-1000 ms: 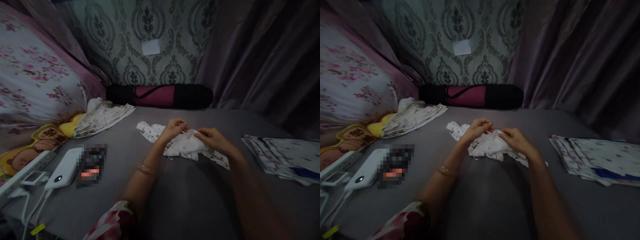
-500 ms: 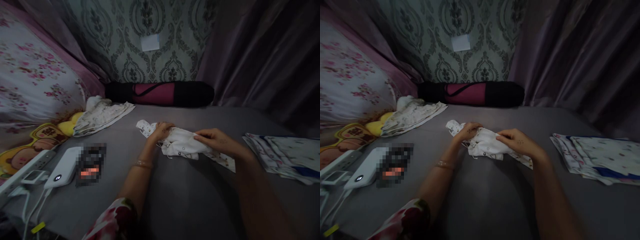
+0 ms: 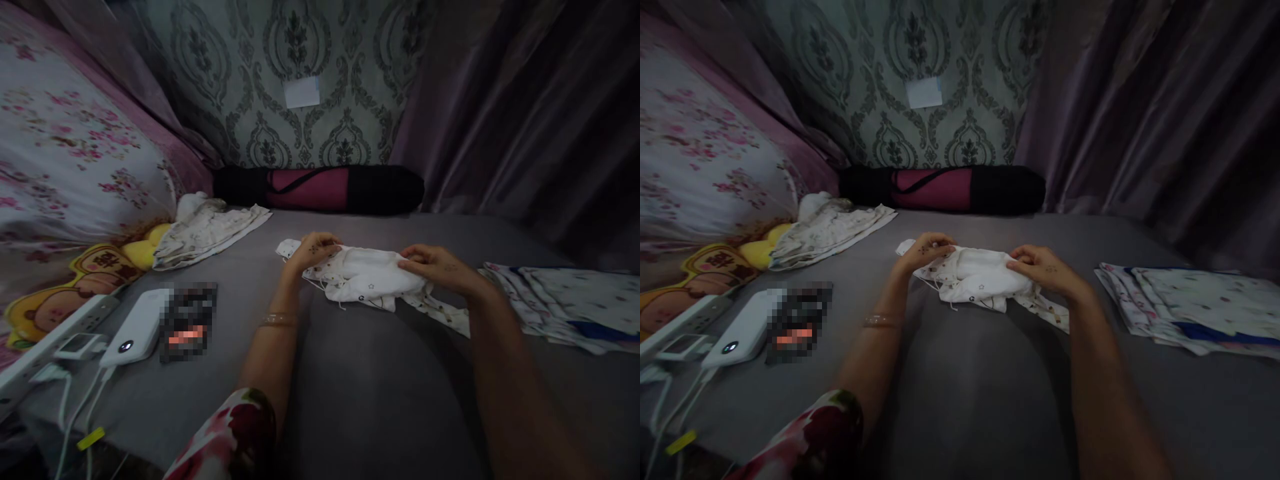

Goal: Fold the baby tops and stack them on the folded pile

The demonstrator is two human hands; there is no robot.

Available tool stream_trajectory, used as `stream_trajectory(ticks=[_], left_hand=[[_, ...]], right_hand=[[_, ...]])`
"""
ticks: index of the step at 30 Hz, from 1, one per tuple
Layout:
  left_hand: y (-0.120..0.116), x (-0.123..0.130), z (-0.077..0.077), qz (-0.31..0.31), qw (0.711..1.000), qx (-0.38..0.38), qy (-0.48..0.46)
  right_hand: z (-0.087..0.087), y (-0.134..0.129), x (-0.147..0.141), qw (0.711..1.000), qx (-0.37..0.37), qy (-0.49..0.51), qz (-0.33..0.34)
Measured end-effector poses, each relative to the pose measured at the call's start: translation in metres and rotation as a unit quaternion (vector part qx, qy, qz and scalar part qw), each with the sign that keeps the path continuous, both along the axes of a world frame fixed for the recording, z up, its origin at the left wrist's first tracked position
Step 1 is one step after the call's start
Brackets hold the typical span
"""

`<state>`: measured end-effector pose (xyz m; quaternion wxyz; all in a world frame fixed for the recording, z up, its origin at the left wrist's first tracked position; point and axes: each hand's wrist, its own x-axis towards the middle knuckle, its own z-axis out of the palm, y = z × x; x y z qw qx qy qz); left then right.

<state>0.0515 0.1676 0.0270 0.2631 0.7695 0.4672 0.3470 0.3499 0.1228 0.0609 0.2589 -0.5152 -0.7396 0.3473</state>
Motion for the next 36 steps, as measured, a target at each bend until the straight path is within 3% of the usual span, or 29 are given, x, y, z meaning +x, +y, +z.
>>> stream_trajectory(ticks=[5,8,11,14,17,19,20,23,26,28,31,33,36], left_hand=[[-0.010,-0.003,0.007,0.041,0.997,0.067,-0.009],[-0.021,-0.007,0.024,0.061,0.993,0.101,-0.021],[-0.034,-0.013,0.059,0.048,0.984,0.171,-0.026],[-0.050,-0.018,0.109,0.025,0.965,0.261,0.007],[-0.067,-0.022,0.158,0.036,0.936,0.348,0.045],[-0.077,-0.025,0.180,0.048,0.919,0.389,0.051],[-0.081,-0.027,0.187,0.047,0.917,0.393,0.053],[-0.086,-0.031,0.190,0.009,0.947,0.314,0.060],[-0.083,-0.035,0.181,0.009,0.976,0.215,-0.017],[-0.079,-0.036,0.175,0.029,0.978,0.196,-0.061],[-0.074,-0.032,0.170,0.050,0.975,0.213,-0.028],[-0.074,-0.029,0.169,0.062,0.971,0.229,-0.035],[-0.077,-0.029,0.171,0.022,0.977,0.205,-0.054]], right_hand=[[0.005,-0.002,-0.004,0.995,0.086,0.034,-0.027],[0.012,-0.002,-0.011,0.984,0.162,0.058,-0.048],[0.032,0.000,-0.018,0.961,0.260,0.056,-0.078],[0.070,-0.007,-0.022,0.929,0.357,0.026,-0.093],[0.115,-0.025,-0.024,0.861,0.490,-0.048,-0.128],[0.139,-0.039,-0.024,0.812,0.550,-0.115,-0.158],[0.148,-0.045,-0.024,0.805,0.552,-0.154,-0.153],[0.163,-0.055,-0.021,0.861,0.459,-0.215,-0.051],[0.165,-0.056,-0.016,0.918,0.379,-0.112,-0.035],[0.162,-0.054,-0.012,0.932,0.347,-0.086,-0.057],[0.156,-0.050,-0.010,0.942,0.310,-0.126,-0.039],[0.155,-0.049,-0.009,0.948,0.302,-0.090,-0.040],[0.157,-0.052,-0.011,0.959,0.277,-0.050,-0.020]])
